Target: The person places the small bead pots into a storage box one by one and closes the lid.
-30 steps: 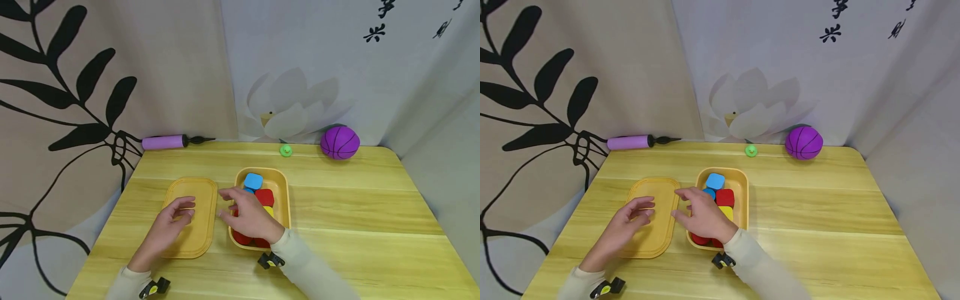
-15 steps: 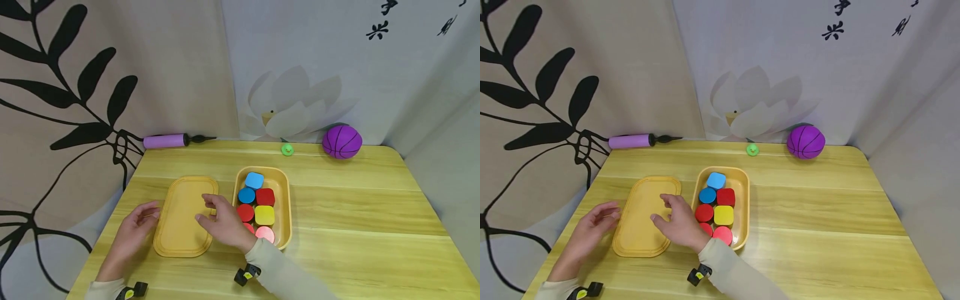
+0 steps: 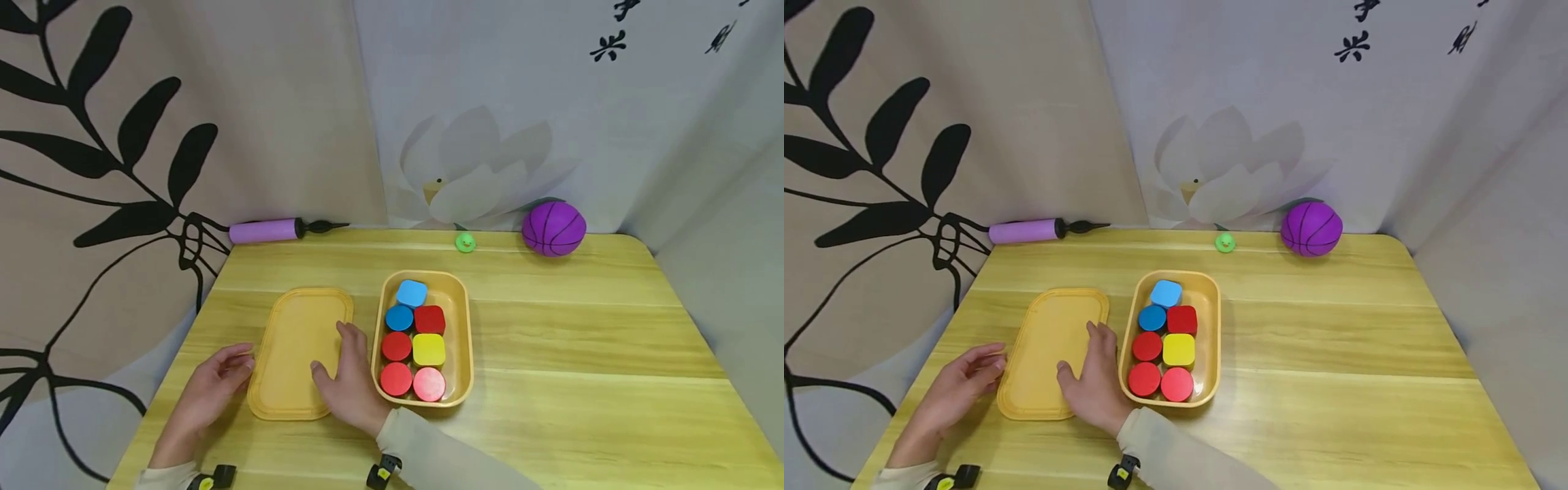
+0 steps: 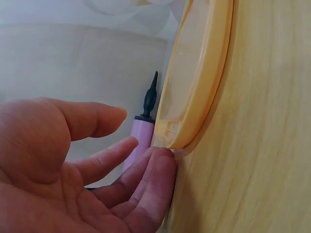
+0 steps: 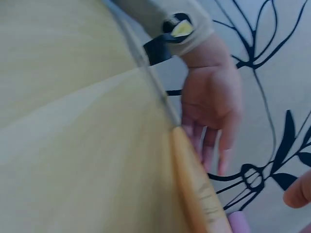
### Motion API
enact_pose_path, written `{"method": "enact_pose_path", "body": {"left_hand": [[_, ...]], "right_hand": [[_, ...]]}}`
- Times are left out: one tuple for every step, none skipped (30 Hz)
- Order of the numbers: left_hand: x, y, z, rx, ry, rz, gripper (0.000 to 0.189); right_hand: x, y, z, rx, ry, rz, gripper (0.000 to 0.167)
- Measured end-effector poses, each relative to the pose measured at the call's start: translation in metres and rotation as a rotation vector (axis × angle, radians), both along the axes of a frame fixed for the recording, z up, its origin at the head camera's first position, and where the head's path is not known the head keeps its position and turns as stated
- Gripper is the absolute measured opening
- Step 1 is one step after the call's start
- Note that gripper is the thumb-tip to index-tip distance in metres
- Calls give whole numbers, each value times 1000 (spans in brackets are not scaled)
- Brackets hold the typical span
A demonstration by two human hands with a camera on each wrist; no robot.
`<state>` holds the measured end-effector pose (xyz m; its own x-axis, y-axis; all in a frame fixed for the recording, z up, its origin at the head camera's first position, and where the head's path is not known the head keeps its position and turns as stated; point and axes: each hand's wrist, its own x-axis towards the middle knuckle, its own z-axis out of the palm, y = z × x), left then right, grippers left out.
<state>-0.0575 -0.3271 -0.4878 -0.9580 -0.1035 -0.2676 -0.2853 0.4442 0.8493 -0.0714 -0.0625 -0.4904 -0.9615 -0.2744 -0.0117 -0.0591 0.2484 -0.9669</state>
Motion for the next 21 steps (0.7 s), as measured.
{"method": "enact_pose_path", "body": {"left_hand": [[0,0,0,-8,0,-4,52],[1,-1,0,-14,-2,-8,53],[1,-1,0,-18,-4,-13,53],[1,-1,0,-22,-9,-18,54],[1,-1,0,-23,-14,-17,54],[2,-1,1,-25,-20,-19,55],[2,-1,2,-27,-28,-18,54],[2,-1,2,-29,-38,-16,54],[1,-1,2,-30,-45,-16,55],[1,-1,3,-33,-54,-16,55],[0,-2,3,-33,-60,-14,56],[-1,-2,3,-35,-66,-16,56],[-2,-3,2,-34,-69,-19,57],[-3,-4,2,-30,-71,-23,58],[-3,-6,1,-18,-72,-28,60],[-3,-8,1,7,-69,-32,61],[-3,-11,1,46,-66,-31,62],[-2,-14,0,100,-59,-34,63],[-1,-17,0,166,-49,-36,64],[0,-21,0,239,-37,-40,64],[2,-25,0,318,-23,-47,64]], "right_hand": [[0,-1,-3,9,0,-10,75],[1,-2,-6,19,-5,-18,75],[1,-3,-8,24,-16,-22,76],[2,-4,-10,26,-22,-27,76],[2,-5,-12,28,-35,-30,77],[2,-5,-13,27,-40,-30,77],[2,-6,-14,23,-46,-27,77],[2,-6,-15,20,-51,-25,77],[2,-6,-16,17,-52,-22,77],[1,-6,-17,13,-54,-20,77],[1,-6,-17,8,-59,-18,76],[0,-6,-17,2,-59,-17,76],[0,-6,-17,-2,-60,-17,75],[0,-6,-17,-7,-55,-19,74],[-1,-6,-17,-15,-56,-20,73],[-1,-6,-16,-21,-55,-21,72],[-1,-6,-15,-29,-54,-23,71],[-1,-6,-15,-37,-48,-24,70],[-2,-7,-14,-44,-44,-26,68],[-1,-7,-12,-55,-40,-25,67],[-1,-7,-10,-70,-40,-21,67]]}}
